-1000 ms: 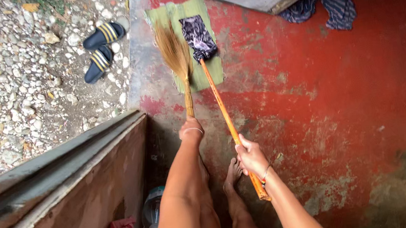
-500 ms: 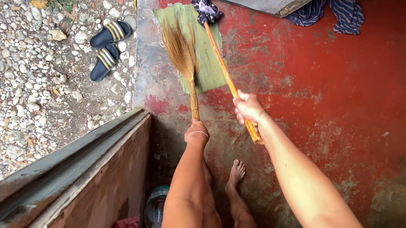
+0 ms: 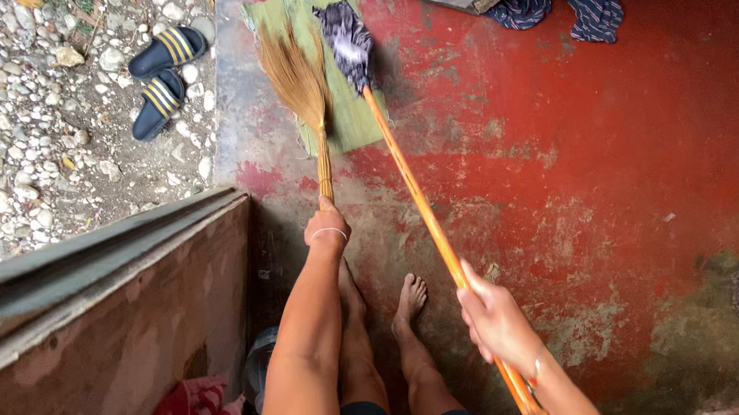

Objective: The person uses a long-handled brush and a cloth-wrapped stick to scrub and wipe the red floor near a doorway, moving the items across a wet patch.

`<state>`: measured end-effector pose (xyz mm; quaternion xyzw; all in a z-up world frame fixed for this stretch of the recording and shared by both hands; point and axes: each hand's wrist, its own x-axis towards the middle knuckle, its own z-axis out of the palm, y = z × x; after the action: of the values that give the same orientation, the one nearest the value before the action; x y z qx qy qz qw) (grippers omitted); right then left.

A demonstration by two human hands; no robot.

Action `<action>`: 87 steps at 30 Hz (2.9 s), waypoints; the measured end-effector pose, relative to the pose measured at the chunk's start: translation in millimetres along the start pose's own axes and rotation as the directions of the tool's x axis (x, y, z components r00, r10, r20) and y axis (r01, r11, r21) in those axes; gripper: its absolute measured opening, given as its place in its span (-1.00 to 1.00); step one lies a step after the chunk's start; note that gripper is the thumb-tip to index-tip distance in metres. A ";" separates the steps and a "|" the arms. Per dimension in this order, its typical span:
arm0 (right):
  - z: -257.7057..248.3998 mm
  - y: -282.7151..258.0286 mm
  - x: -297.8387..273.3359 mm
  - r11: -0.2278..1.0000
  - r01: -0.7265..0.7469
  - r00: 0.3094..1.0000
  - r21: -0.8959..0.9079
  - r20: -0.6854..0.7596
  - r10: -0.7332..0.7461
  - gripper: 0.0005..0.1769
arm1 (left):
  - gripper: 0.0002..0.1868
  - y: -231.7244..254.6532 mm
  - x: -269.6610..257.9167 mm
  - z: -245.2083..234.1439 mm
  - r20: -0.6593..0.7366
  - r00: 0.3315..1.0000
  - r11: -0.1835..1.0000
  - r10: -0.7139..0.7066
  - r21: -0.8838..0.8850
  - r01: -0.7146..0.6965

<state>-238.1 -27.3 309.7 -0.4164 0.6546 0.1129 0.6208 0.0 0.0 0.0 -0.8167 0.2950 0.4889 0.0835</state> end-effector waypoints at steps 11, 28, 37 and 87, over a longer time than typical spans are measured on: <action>15.5 87.9 18.1 0.993 -0.072 0.996 0.096 0.059 0.067 -0.30 | -0.17 27.0 -78.4 27.9 -0.056 0.998 0.998 0.003 -0.062 -0.007; 45.3 63.8 68.4 0.989 -0.041 0.999 0.142 0.040 0.035 -0.41 | -0.42 -11.7 -15.2 67.9 0.137 0.987 0.996 -0.081 0.043 0.076; 49.2 72.9 73.1 0.990 0.040 0.998 0.135 0.036 -0.045 -0.56 | -0.56 -23.6 7.9 99.3 0.032 0.998 0.998 -0.057 0.028 0.056; 28.3 136.0 -22.1 0.990 -0.038 0.998 0.133 0.053 0.031 -0.29 | -0.46 -11.7 -64.2 28.4 0.031 0.997 0.993 -0.069 -0.091 0.071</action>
<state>-313.5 85.7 273.7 -0.3594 0.6520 0.0898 0.6616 -37.0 47.2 38.2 -0.8226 0.2420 0.5102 0.0670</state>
